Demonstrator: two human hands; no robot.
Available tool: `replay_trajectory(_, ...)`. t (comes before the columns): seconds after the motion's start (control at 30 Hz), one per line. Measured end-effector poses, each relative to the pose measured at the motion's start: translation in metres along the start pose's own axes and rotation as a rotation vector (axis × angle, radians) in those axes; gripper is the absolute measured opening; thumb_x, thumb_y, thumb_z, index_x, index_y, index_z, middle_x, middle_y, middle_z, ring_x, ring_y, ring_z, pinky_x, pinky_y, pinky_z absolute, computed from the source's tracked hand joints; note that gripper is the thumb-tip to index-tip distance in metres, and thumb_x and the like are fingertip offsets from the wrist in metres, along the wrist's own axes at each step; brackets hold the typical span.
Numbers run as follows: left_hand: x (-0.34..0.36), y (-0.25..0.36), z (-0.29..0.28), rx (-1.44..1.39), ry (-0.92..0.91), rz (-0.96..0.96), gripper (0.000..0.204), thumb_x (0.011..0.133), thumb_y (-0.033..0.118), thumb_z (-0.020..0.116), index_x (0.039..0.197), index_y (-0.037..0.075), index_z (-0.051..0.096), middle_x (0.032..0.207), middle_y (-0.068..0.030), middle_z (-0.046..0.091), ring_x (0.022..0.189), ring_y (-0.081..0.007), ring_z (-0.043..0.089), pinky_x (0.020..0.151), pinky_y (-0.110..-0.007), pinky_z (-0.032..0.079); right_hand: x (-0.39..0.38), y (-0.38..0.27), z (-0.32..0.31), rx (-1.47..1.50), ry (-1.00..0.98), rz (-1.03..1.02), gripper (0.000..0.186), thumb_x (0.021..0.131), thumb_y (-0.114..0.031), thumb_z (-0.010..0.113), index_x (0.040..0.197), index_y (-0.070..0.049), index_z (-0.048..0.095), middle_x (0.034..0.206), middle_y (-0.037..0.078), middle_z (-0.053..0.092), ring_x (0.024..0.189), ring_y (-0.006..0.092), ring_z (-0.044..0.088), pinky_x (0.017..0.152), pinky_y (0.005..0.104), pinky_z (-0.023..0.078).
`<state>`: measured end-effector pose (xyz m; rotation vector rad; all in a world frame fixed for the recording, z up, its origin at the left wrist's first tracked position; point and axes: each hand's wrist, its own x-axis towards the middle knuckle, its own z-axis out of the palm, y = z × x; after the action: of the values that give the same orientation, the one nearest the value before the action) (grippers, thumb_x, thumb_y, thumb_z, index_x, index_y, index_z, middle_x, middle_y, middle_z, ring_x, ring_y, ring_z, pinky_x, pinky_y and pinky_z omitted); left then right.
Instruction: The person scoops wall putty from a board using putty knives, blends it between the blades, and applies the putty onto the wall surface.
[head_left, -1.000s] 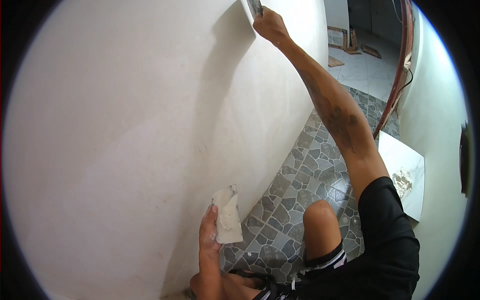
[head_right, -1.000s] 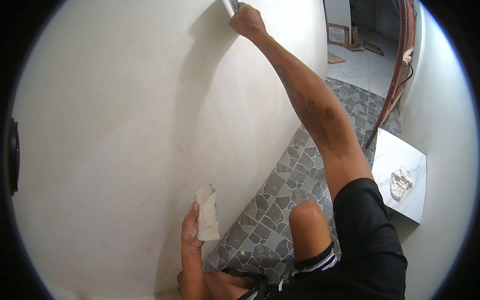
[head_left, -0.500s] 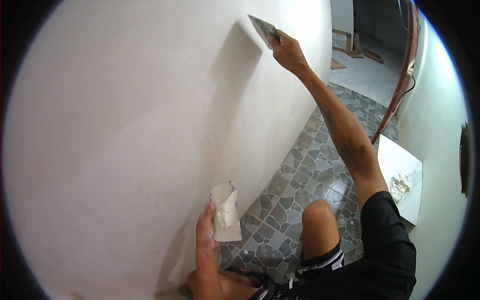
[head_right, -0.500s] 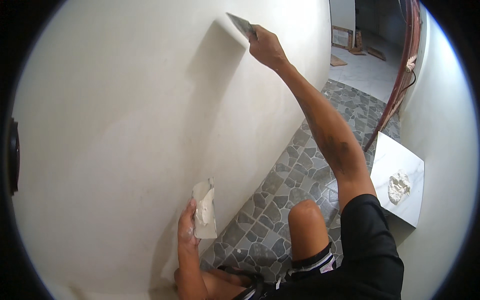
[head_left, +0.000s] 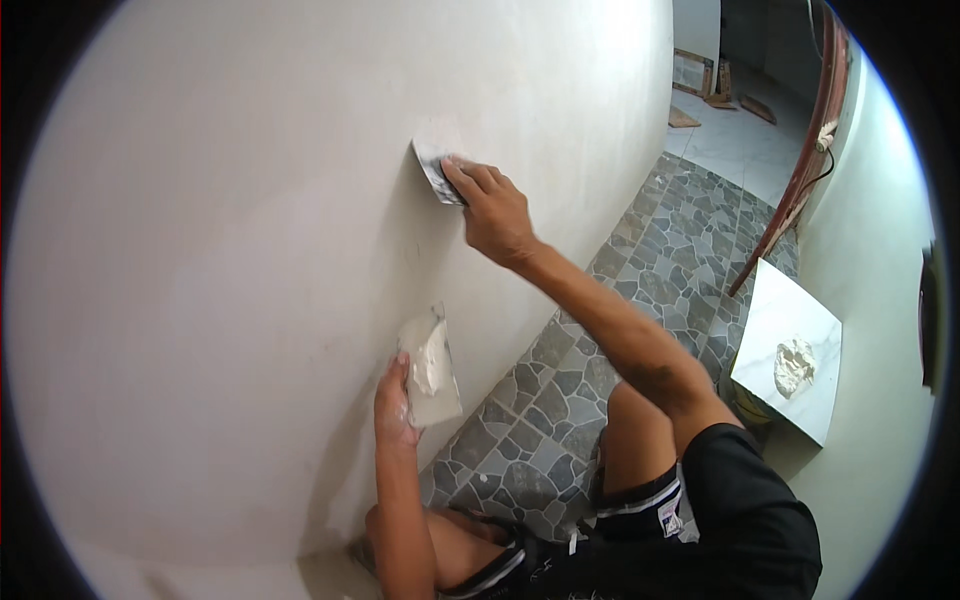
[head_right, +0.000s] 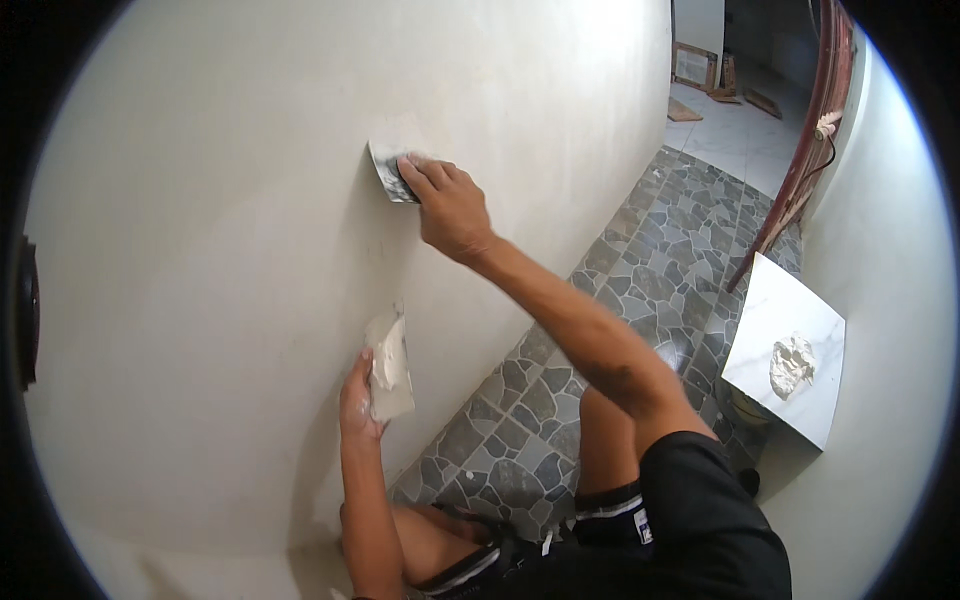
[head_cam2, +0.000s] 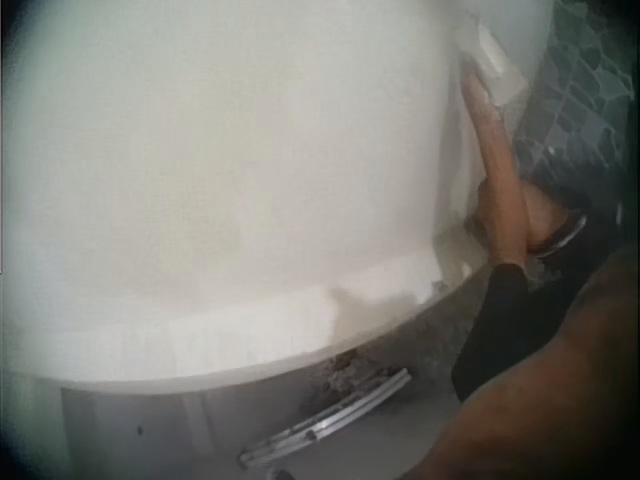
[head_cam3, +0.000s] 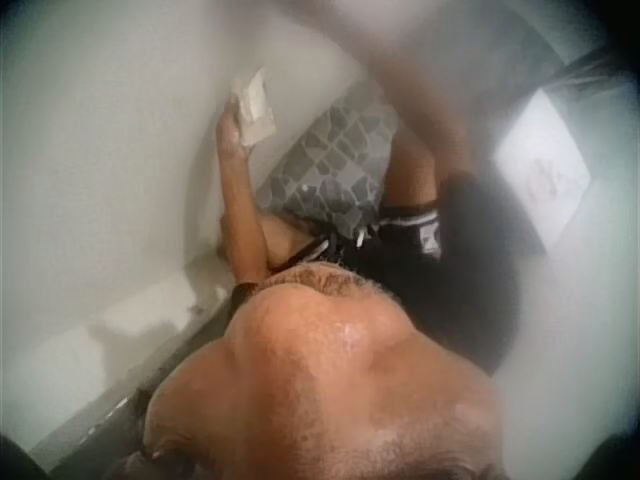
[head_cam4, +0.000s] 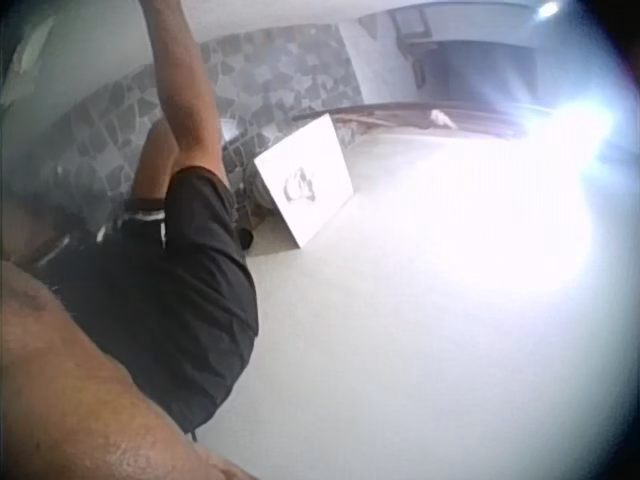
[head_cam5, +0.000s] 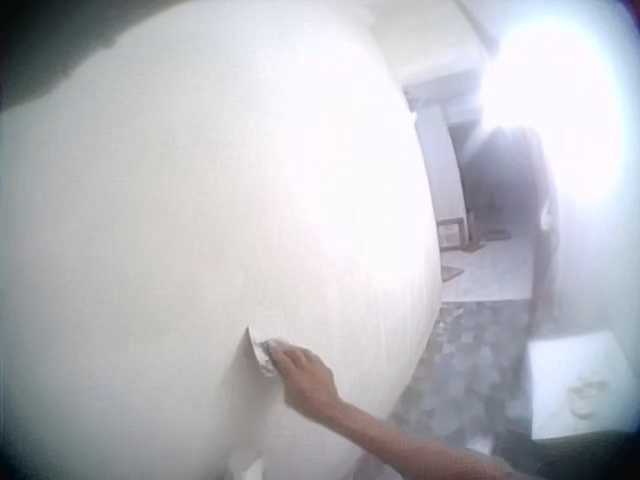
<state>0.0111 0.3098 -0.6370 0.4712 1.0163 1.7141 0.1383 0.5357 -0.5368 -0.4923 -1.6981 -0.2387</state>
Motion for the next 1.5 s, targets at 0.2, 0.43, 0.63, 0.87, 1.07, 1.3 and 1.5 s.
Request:
replay_trajectory(0.2,-0.01,0.016,0.024,-0.018,-0.042,0.062,0.041,0.098,0.028,0.051,0.127,-0.001,0.051,0.112,-0.0097,0.063,0.097,-0.019,0.063,0.082,-0.034,0.053,-0.008,-0.005,-0.114,0.568,-0.746,0.377,0.029,0.09,0.001,0.052,0.118,-0.002,0.058,0.104,0.016,0.063,0.089,0.0287,0.061,0.079,0.0352,0.049)
replay_trajectory(0.43,-0.034,0.044,0.043,0.045,-0.25,0.082,0.042,0.098,0.025,0.049,0.129,-0.004,0.045,0.115,-0.0157,0.061,0.099,-0.0212,0.064,0.082,-0.035,0.056,0.009,-0.055,-0.165,0.522,-0.75,-0.392,0.044,0.075,0.009,0.061,0.116,-0.007,0.063,0.11,0.01,0.067,0.105,0.026,0.062,0.092,0.0389,0.05)
replay_trajectory(0.63,-0.054,0.05,0.051,0.084,-0.223,0.077,0.038,0.098,0.021,0.049,0.127,-0.004,0.046,0.111,-0.0143,0.061,0.095,-0.0191,0.065,0.08,-0.033,0.057,0.022,-0.087,-0.181,0.428,-0.775,-0.687,0.047,0.07,0.002,0.068,0.114,-0.013,0.066,0.111,0.006,0.067,0.109,0.0223,0.061,0.098,0.0398,0.048)
replay_trajectory(0.87,-0.068,0.054,0.046,0.116,-0.232,0.053,0.035,0.098,0.02,0.05,0.125,-0.003,0.049,0.108,-0.0122,0.063,0.09,-0.0168,0.066,0.078,-0.031,0.057,0.02,-0.101,-0.182,0.331,-0.869,-0.812,0.043,0.075,-0.007,0.068,0.117,-0.015,0.064,0.116,0.006,0.065,0.113,0.0207,0.059,0.105,0.0426,0.042)
replay_trajectory(1.07,-0.067,0.048,0.039,0.121,-0.169,0.016,0.036,0.098,0.018,0.049,0.127,-0.003,0.047,0.11,-0.0136,0.062,0.094,-0.0182,0.065,0.079,-0.032,0.057,0.021,-0.098,-0.185,0.319,-1.031,-0.788,0.043,0.077,-0.008,0.066,0.119,-0.014,0.063,0.117,0.007,0.064,0.113,0.022,0.059,0.107,0.0441,0.04)
replay_trajectory(1.3,-0.059,0.045,0.018,0.065,-0.114,0.018,0.039,0.098,0.021,0.049,0.128,-0.004,0.045,0.113,-0.0144,0.061,0.097,-0.0216,0.065,0.083,-0.034,0.056,0.037,-0.066,-0.181,0.508,-1.142,-0.557,0.044,0.074,0.008,0.061,0.115,-0.009,0.065,0.109,0.009,0.067,0.104,0.026,0.063,0.096,0.0417,0.049)
replay_trajectory(1.5,-0.051,0.031,-0.014,0.06,-0.152,0.027,0.044,0.098,0.027,0.051,0.13,-0.002,0.046,0.116,-0.0125,0.061,0.099,-0.021,0.064,0.083,-0.036,0.055,0.054,-0.019,-0.124,0.23,-0.721,0.279,0.026,0.093,-0.002,0.05,0.117,0.0,0.06,0.086,0.018,0.067,0.077,0.0171,0.063,0.072,0.0307,0.05)
